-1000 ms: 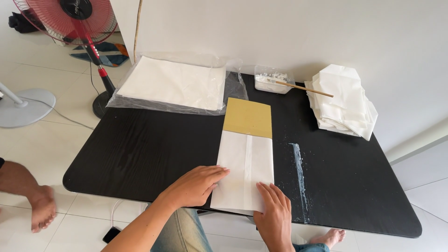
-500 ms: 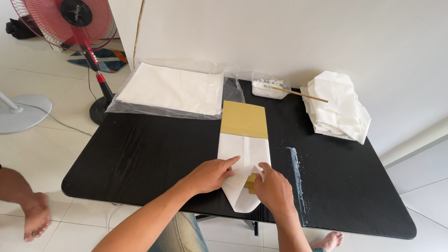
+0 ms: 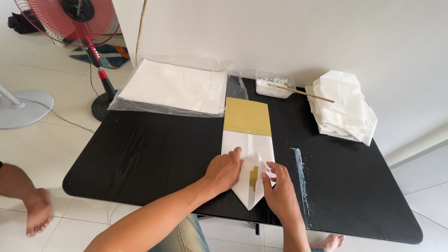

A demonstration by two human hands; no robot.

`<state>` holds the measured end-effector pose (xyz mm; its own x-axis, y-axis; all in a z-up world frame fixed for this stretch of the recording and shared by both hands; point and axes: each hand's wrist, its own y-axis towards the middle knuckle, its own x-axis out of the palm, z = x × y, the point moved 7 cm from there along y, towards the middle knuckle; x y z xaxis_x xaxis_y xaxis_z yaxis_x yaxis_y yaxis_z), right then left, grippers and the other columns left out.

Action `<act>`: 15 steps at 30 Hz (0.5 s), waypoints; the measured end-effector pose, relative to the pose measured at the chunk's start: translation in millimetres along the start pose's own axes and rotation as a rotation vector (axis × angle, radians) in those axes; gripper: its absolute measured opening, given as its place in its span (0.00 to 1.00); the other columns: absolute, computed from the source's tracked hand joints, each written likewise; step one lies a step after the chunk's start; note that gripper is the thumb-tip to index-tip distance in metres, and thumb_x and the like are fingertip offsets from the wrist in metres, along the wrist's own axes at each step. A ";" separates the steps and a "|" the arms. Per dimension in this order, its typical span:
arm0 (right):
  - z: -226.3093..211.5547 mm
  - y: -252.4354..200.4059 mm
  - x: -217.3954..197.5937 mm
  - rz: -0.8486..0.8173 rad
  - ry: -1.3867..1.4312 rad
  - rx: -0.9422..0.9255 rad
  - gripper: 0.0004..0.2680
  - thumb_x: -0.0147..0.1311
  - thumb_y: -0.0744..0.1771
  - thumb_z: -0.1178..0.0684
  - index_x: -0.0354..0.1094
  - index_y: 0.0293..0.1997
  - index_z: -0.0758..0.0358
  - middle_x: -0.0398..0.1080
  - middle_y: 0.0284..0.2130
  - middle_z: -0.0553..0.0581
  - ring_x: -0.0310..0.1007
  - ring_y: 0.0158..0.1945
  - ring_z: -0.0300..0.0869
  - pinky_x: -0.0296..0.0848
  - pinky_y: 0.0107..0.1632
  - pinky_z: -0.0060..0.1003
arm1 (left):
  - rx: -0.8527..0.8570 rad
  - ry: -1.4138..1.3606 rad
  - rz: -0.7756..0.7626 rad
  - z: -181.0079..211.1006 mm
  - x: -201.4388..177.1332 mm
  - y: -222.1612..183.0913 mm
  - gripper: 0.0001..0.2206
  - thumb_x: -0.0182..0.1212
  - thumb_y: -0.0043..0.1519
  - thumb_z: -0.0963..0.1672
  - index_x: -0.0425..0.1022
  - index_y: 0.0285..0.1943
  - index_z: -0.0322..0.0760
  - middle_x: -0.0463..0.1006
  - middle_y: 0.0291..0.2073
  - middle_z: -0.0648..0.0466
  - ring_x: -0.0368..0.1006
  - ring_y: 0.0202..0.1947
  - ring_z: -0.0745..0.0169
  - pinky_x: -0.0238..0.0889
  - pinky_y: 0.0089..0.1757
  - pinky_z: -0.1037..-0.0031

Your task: The person applies adhesive to a sheet of paper using a brush and wraps it around a cardboard box, folding the edges and corners to secure them.

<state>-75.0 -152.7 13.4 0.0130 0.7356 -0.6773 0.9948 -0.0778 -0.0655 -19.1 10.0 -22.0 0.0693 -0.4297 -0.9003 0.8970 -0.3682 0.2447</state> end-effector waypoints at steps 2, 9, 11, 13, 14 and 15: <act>5.8 3.1 4.9 0.001 -0.011 -0.054 0.13 0.47 0.69 0.47 0.65 0.61 0.53 0.65 0.61 0.52 0.75 0.55 0.46 0.74 0.54 0.43 | 0.081 0.080 0.066 2.7 3.9 0.6 0.10 0.45 0.68 0.40 0.63 0.57 0.31 0.72 0.33 0.44 0.70 0.24 0.44 0.61 0.26 0.59; 11.9 9.1 14.3 -0.026 -0.106 -0.114 0.14 0.47 0.69 0.51 0.66 0.62 0.51 0.69 0.59 0.48 0.65 0.64 0.42 0.71 0.57 0.42 | 0.207 0.039 0.128 4.4 -2.9 -2.3 0.16 0.51 0.65 0.38 0.73 0.60 0.44 0.68 0.53 0.38 0.70 0.46 0.37 0.65 0.43 0.55; 16.1 10.2 17.4 -0.027 -0.085 -0.111 0.16 0.48 0.69 0.51 0.65 0.65 0.53 0.67 0.63 0.49 0.62 0.68 0.42 0.66 0.63 0.42 | 0.211 0.035 0.097 -0.6 2.9 -1.8 0.15 0.50 0.67 0.41 0.72 0.62 0.44 0.67 0.56 0.38 0.68 0.50 0.36 0.63 0.44 0.54; 22.3 11.3 23.6 -0.023 -0.058 -0.106 0.18 0.48 0.68 0.50 0.63 0.68 0.54 0.65 0.66 0.50 0.58 0.72 0.43 0.62 0.69 0.42 | 0.221 0.034 0.063 -4.5 5.7 -0.5 0.15 0.48 0.69 0.44 0.72 0.64 0.45 0.66 0.59 0.38 0.65 0.54 0.35 0.62 0.46 0.53; 24.0 11.6 26.6 -0.016 -0.073 -0.148 0.19 0.49 0.68 0.50 0.62 0.69 0.56 0.63 0.67 0.51 0.55 0.72 0.44 0.62 0.68 0.45 | 0.222 0.024 0.077 -5.1 4.4 0.3 0.15 0.50 0.69 0.44 0.72 0.64 0.42 0.66 0.59 0.38 0.66 0.53 0.35 0.62 0.46 0.53; 25.6 11.9 29.8 -0.008 -0.088 -0.189 0.20 0.49 0.68 0.49 0.60 0.70 0.58 0.61 0.69 0.53 0.52 0.73 0.46 0.62 0.68 0.48 | 0.222 0.015 0.091 -5.8 3.1 1.0 0.16 0.51 0.68 0.45 0.73 0.63 0.40 0.66 0.60 0.37 0.66 0.53 0.36 0.61 0.46 0.53</act>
